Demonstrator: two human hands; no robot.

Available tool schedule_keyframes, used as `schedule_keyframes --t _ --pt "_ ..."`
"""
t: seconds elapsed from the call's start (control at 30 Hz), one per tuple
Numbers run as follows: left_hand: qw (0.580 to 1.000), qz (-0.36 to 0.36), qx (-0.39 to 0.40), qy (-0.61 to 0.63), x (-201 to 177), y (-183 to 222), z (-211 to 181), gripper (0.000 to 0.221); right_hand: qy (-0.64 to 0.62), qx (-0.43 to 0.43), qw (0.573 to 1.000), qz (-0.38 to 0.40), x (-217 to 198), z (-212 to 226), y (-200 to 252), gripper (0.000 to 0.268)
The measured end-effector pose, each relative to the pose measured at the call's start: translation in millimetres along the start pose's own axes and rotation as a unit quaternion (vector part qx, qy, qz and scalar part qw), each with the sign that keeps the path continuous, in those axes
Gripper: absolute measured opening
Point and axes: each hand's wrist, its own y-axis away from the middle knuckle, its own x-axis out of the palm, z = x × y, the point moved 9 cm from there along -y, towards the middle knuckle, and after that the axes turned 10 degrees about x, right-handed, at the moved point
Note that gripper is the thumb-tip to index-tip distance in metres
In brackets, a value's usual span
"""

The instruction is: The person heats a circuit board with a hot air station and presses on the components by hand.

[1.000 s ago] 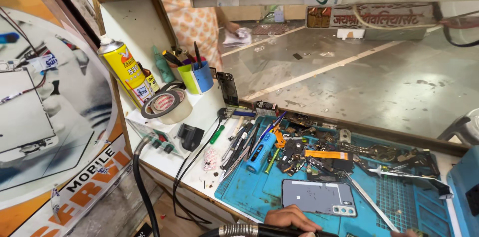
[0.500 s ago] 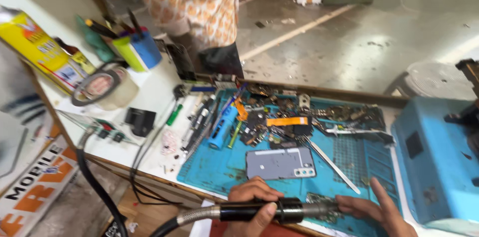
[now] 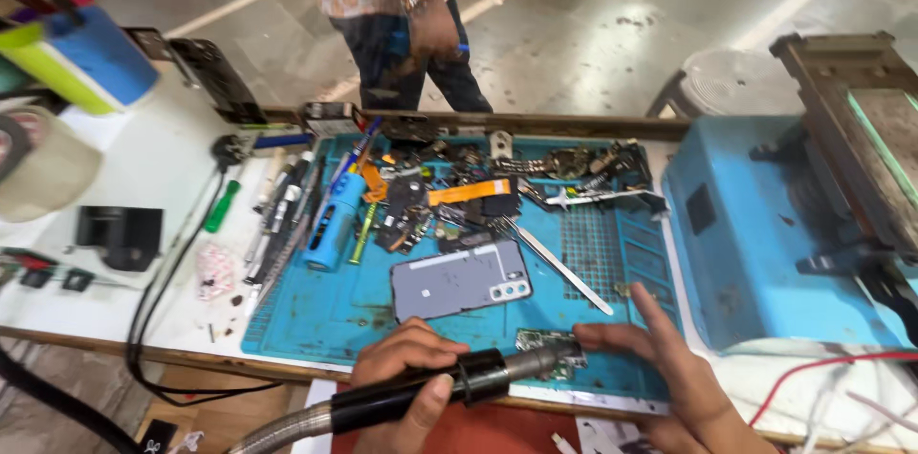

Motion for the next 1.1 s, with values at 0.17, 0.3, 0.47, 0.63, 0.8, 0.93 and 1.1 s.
schedule_keyframes --t 0.17,0.3,0.47,0.63,0.8,0.93,1.1 --pt "0.998 -0.010 -0.018 -0.059 -2.9 5.3 -1.0 0.025 0.323 0.115 0.937 -0.062 19.0 28.9 -31.8 0.051" --pt "0.999 0.023 -0.027 -0.031 1.6 2.6 -0.8 0.025 0.362 0.091 0.923 -0.092 18.4 45.7 -41.5 0.046" --pt "0.998 -0.010 -0.031 -0.046 -2.7 4.6 0.9 0.027 0.381 0.116 0.913 -0.090 17.8 43.1 -43.2 0.042" --pt "0.999 -0.012 -0.029 -0.034 -0.6 5.7 1.2 0.028 0.391 0.138 0.906 -0.090 15.3 39.3 -45.8 0.044" --pt "0.999 -0.002 -0.047 0.007 0.2 6.2 -0.5 0.025 0.415 0.115 0.900 -0.070 21.0 42.7 -49.4 0.047" --pt "0.997 -0.038 -0.030 -0.051 -3.5 4.2 -2.4 0.021 0.411 0.120 0.901 -0.068 21.7 44.6 -49.6 0.046" --pt "0.998 -0.023 -0.020 -0.049 -0.7 2.8 -4.1 0.018 0.406 0.126 0.903 -0.063 21.6 45.3 -49.0 0.045"
